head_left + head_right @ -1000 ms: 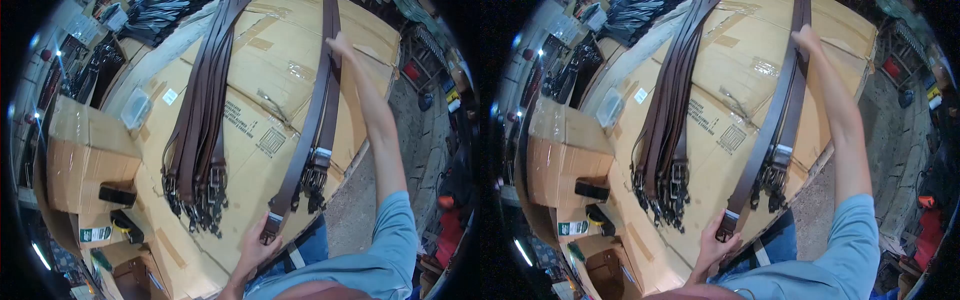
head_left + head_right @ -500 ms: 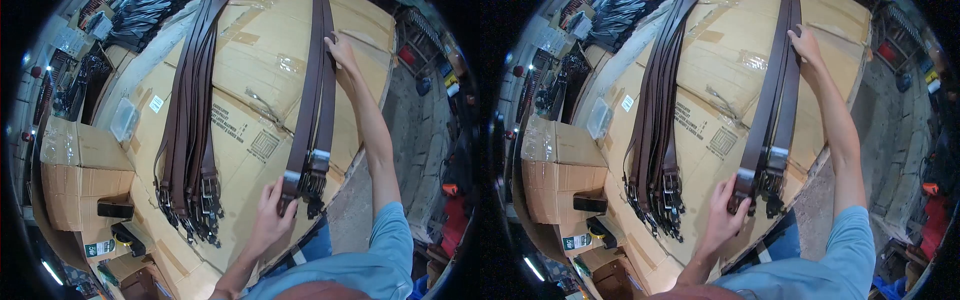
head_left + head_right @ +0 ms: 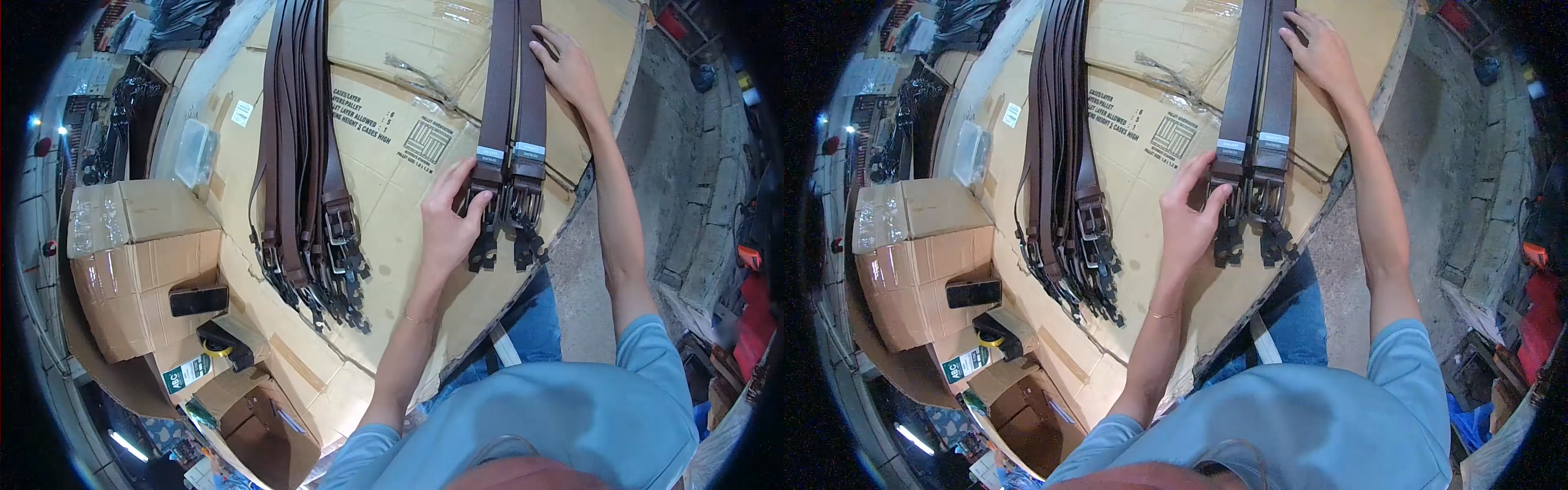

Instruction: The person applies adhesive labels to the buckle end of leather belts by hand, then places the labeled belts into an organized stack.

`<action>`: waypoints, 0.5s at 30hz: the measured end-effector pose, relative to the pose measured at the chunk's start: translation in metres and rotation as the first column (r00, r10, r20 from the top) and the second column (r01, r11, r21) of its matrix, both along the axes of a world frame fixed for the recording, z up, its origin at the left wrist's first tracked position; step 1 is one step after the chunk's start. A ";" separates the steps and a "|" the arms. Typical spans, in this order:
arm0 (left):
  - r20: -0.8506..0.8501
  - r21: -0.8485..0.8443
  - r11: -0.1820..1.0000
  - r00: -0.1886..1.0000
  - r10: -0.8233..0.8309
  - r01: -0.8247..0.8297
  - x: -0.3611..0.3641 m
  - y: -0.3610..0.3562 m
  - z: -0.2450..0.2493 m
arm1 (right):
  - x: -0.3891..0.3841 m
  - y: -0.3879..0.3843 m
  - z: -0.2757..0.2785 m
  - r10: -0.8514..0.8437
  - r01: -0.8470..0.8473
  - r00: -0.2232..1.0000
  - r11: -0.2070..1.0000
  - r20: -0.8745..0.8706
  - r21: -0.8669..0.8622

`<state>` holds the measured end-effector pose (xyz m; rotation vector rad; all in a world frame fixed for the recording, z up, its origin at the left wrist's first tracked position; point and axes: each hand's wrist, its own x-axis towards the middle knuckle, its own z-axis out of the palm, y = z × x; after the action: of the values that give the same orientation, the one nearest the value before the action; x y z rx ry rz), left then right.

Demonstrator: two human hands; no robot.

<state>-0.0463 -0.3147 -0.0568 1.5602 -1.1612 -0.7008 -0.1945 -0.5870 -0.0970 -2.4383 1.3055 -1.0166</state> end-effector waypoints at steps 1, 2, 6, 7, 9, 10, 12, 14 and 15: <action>0.014 -0.011 1.000 1.000 0.007 -0.007 -0.001 0.001 -0.002 | 0.001 0.003 0.001 -0.011 0.010 1.000 1.000 -0.009 -0.016; 0.009 -0.005 1.000 1.000 0.008 -0.008 -0.002 0.003 -0.004 | 0.001 0.005 0.001 -0.009 0.009 1.000 1.000 -0.014 -0.011; -0.046 -0.005 1.000 0.999 0.023 -0.024 -0.003 0.001 -0.007 | 0.005 0.008 0.004 -0.015 0.013 0.999 0.998 -0.033 -0.068; -0.029 -0.026 0.999 0.999 0.028 -0.029 -0.004 0.001 -0.006 | 0.004 0.007 0.002 -0.022 0.018 0.999 0.996 -0.045 -0.086; -0.029 0.013 1.000 0.999 0.020 -0.019 -0.005 0.002 0.001 | 0.003 0.003 -0.002 -0.019 0.012 0.998 0.994 -0.067 -0.107; -0.026 0.048 0.999 1.000 0.012 -0.011 -0.005 0.003 0.003 | 0.004 0.004 0.001 -0.016 0.004 0.996 0.991 -0.085 -0.131; 0.019 0.050 0.999 1.000 0.021 -0.022 -0.007 0.004 -0.001 | 0.003 0.015 0.005 -0.005 0.002 0.994 1.000 0.108 0.024; 0.079 0.033 0.999 0.997 0.009 -0.011 -0.010 0.006 -0.008 | 0.000 0.039 0.014 -0.024 -0.029 0.954 0.985 0.298 0.171; 0.080 0.029 0.999 0.997 0.012 -0.014 -0.011 0.006 -0.011 | -0.005 0.060 0.018 -0.121 -0.093 0.843 0.926 0.524 0.365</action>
<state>-0.0573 -0.3085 -0.0675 1.6322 -1.2033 -0.6546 -0.1998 -0.5273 -0.0791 -1.6845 1.1788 -1.2052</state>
